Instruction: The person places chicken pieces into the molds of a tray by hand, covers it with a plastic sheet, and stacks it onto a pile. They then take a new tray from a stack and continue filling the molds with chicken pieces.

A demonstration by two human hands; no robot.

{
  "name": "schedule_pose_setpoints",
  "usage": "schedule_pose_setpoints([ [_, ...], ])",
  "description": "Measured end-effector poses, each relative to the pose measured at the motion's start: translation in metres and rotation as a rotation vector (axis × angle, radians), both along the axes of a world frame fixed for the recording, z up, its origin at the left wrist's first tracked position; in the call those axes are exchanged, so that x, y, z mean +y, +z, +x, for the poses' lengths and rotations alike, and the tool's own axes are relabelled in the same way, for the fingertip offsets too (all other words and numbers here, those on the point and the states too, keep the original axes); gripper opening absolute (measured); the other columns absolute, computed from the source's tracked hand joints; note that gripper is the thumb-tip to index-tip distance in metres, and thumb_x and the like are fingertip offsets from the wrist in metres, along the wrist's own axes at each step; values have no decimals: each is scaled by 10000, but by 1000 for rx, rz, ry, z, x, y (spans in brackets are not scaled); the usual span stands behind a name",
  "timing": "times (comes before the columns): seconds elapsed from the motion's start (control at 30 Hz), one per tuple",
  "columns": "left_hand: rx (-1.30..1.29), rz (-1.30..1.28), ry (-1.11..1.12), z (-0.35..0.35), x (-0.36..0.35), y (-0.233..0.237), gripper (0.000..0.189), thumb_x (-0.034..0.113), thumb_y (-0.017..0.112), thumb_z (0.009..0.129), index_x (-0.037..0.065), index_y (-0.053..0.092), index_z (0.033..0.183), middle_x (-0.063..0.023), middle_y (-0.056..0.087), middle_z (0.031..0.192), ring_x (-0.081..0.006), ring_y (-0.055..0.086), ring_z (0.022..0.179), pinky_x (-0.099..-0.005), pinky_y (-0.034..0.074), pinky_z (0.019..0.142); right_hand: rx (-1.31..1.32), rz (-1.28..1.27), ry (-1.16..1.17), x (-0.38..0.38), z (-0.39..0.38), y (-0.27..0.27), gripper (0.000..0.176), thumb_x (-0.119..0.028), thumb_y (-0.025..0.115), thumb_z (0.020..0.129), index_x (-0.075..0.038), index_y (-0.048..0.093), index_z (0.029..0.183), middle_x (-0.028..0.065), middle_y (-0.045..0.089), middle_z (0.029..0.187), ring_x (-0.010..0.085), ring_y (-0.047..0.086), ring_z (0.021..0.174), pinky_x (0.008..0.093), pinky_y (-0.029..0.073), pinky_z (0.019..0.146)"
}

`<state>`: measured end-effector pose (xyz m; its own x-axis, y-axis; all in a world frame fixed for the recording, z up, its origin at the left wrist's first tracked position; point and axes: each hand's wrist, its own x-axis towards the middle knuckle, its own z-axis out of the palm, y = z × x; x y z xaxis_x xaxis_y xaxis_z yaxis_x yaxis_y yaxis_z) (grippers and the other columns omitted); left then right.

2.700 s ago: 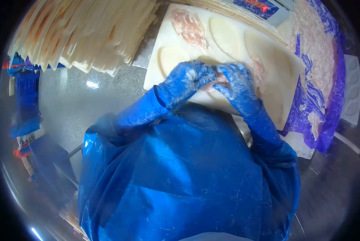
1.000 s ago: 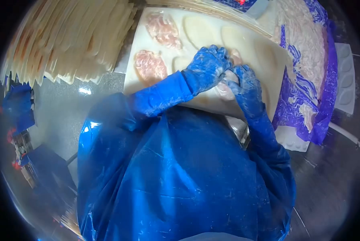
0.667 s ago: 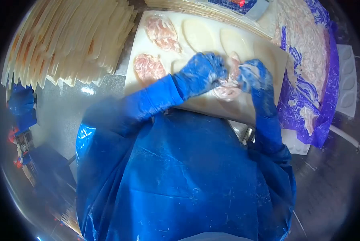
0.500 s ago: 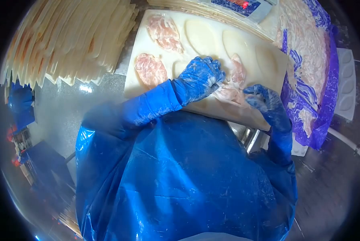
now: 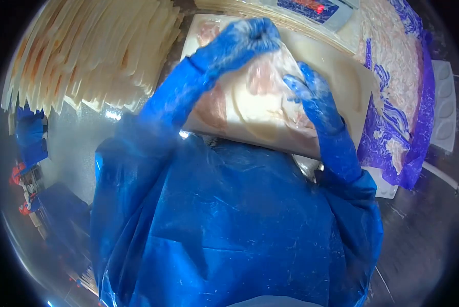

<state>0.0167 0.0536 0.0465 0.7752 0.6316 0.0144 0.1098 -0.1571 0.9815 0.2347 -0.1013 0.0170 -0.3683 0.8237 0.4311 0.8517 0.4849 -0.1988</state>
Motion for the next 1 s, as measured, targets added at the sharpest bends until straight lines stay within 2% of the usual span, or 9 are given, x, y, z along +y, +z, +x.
schedule_pose_setpoints([
  [0.07,92,499,212,-4,24,-18,197,151,711,910,48,652,1068,-62,660,1034,-190,628,992,-321,500,915,662,-654,-358,20,-23,11,279,-150,645,926,-133,658,1205,153,598,1331,347,582,1193,457,457,1003],
  [0.13,185,1001,419,-7,28,-27,209,143,728,879,44,670,1053,-95,685,1029,-243,657,979,-357,514,908,695,-680,-449,30,-34,21,288,-144,623,921,-125,658,1206,143,633,1269,317,545,1228,450,417,1037],
  [0.23,484,1054,142,-2,-12,-38,201,155,702,845,58,703,1020,-119,681,946,-316,655,875,-426,530,778,96,86,-196,40,-39,-4,285,-192,600,909,-82,658,1165,81,672,1131,286,615,1063,442,461,950],
  [0.33,345,1303,284,-7,13,-56,226,199,696,848,75,697,1037,-116,664,987,-329,634,910,-456,508,798,-124,-136,-206,24,-49,-26,245,-172,571,882,-105,661,1100,65,659,1051,275,609,985,454,465,883],
  [0.47,516,1337,371,22,48,-73,592,346,659,894,113,501,1415,-172,480,1448,-353,425,1351,-548,326,1108,-130,-145,-174,16,-49,-9,203,-170,549,884,-138,666,1046,61,662,998,268,616,960,438,474,842],
  [0.53,429,1396,452,29,55,-63,530,337,517,987,8,491,1402,-228,517,1415,-358,506,1294,-485,386,1095,-89,-90,-115,10,-40,-6,183,-174,547,902,-134,670,1032,55,674,1022,263,622,994,437,479,857],
  [0.63,563,1249,463,30,51,-57,650,466,591,924,150,462,1478,-183,347,1570,-366,263,1476,-555,152,1209,169,-68,-152,-16,-14,7,158,-184,556,932,-120,677,1012,61,694,1051,260,643,1019,427,493,871],
  [0.93,547,1236,277,68,13,-85,734,574,500,946,174,357,1545,-219,256,1605,-430,186,1494,-601,123,1194,387,-394,-622,-36,12,13,255,-272,729,868,-66,664,1003,129,710,909,333,680,846,410,533,791],
  [1.0,536,1188,262,69,-10,-76,707,526,540,949,174,367,1537,-232,303,1572,-451,229,1468,-606,170,1183,434,-204,-443,-33,17,-14,156,-115,714,892,-52,603,981,86,618,793,209,651,747,326,518,740],
])
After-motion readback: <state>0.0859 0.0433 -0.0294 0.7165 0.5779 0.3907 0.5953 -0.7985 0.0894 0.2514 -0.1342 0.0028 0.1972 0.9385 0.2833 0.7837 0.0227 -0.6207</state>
